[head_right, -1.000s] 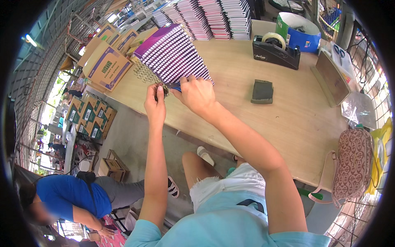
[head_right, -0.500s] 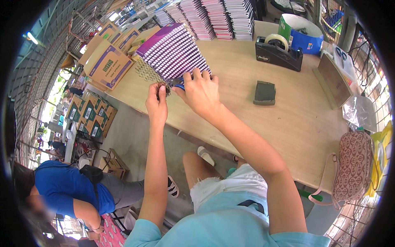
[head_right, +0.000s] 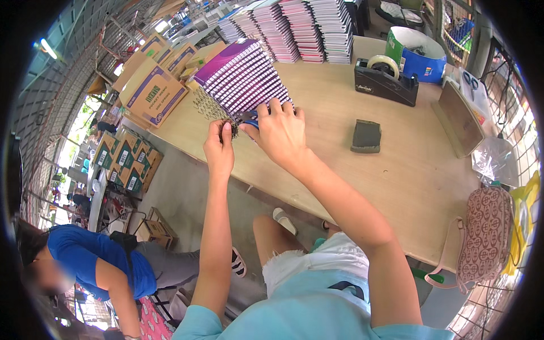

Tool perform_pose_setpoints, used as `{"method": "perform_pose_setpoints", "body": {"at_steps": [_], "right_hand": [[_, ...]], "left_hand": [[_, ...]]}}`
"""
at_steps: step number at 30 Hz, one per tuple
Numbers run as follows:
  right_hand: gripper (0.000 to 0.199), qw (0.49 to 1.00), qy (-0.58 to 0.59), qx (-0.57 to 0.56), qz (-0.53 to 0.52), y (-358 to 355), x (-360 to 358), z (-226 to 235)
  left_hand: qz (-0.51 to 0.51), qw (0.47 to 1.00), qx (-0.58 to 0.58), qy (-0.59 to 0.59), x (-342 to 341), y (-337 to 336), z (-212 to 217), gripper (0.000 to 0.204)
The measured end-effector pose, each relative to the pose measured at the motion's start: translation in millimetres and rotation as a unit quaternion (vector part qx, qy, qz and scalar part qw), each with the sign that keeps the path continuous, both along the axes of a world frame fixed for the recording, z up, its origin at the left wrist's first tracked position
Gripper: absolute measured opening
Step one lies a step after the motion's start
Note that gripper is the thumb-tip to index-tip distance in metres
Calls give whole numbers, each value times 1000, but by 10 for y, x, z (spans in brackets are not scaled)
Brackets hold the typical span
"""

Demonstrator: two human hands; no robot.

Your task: The person trims the excess spiral coil from a stack of purple notebooks using a pair of shears, handling the notebooks one at a time and placing the trimmed notebook back onto a stack.

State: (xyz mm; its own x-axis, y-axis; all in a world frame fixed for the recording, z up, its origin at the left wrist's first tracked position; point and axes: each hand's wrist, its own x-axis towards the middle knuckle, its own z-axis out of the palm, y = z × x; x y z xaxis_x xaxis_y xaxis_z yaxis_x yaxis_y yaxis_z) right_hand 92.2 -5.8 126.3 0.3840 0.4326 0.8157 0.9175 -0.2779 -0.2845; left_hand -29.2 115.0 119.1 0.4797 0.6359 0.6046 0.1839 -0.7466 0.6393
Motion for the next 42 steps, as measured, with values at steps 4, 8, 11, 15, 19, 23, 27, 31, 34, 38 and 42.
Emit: {"method": "perform_pose_setpoints", "body": {"at_steps": [4,8,11,15,19,23,27,31,34,38,42], "right_hand": [[49,999,9,-33,10,67,6,13],[47,983,136,-111,55,104,23,39],[47,987,134,-74,49,27,17,55],[50,993,102,-50,35,-22,26,84],[50,998,49,-24,21,36,19,109],[46,997,54,-39,30,78,67,96],[46,995,73,-46,53,72,55,130],[47,996,72,-24,37,-4,48,211],[49,997,65,-35,24,12,54,189],[49,998,49,-39,26,82,52,241],[49,996,63,-55,38,63,27,244]], "left_hand": [[-7,1000,14,-21,43,-18,40,18],[7,1000,-5,-1,57,-20,104,25],[26,999,-26,40,36,-2,115,25],[4,1000,-10,2,39,19,103,24],[-11,999,-6,-50,81,42,138,24],[-5,998,-57,-24,115,-3,196,29],[2,998,-48,-30,94,32,165,28],[-3,999,-18,-48,68,107,98,30],[-23,997,-31,-66,111,59,145,31],[-17,997,-40,-56,112,139,174,31],[-18,999,-33,-30,105,150,246,28]]}}
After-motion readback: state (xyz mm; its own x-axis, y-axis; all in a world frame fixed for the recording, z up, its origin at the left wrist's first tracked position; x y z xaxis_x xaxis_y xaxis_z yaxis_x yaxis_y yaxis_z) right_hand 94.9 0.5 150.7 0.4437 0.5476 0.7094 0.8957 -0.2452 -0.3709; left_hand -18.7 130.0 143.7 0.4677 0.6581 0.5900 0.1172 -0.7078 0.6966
